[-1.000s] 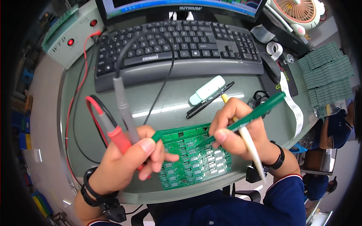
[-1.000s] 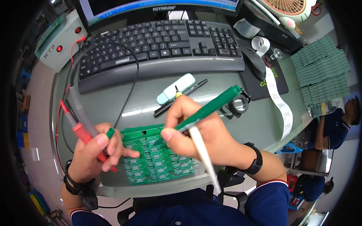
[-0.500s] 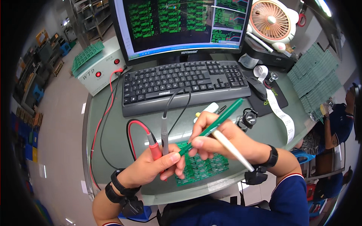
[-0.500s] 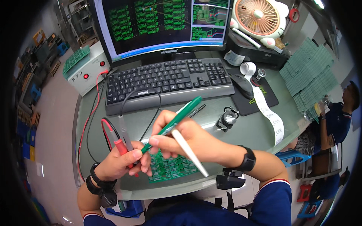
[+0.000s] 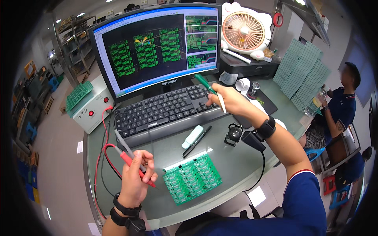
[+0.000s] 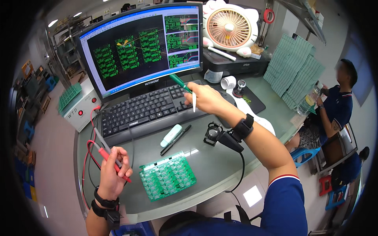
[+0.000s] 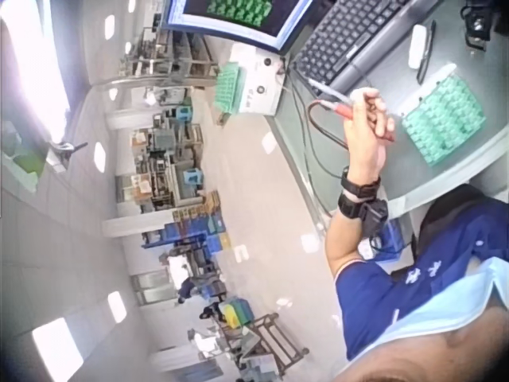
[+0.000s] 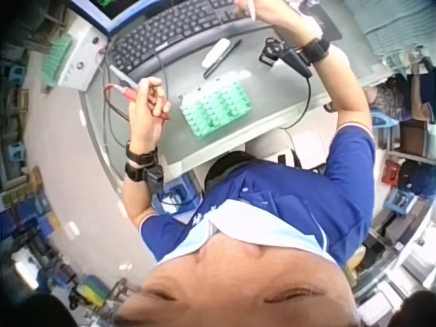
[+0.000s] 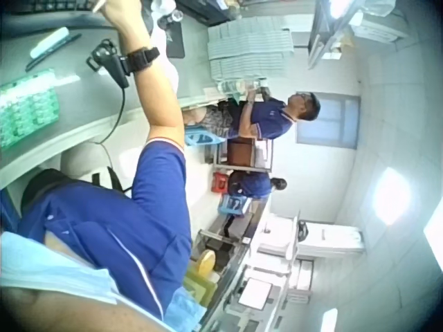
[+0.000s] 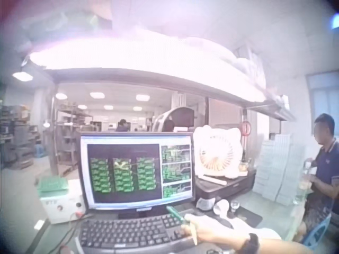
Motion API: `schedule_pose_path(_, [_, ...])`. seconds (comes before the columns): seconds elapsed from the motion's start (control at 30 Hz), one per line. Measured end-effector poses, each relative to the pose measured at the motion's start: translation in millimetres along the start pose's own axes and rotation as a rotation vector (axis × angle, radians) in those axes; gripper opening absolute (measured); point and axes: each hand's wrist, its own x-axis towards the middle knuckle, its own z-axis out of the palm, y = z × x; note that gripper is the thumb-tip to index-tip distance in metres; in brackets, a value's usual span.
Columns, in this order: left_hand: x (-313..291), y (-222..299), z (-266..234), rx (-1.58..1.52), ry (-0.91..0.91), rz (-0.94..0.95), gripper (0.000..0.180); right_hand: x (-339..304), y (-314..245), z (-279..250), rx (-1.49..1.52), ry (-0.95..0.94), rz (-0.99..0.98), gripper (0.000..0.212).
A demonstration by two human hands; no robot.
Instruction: The recorder uses multimeter probes and a computer terminal to test and verify functionality of printed circuit boards.
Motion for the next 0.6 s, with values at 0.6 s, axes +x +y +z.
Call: schedule_pose_path(0.6, [-1,0,-13,-0.226,-0.1,0.156,0.035,-75,-42,31,-0.413,-0.191,-0.418,0.057])
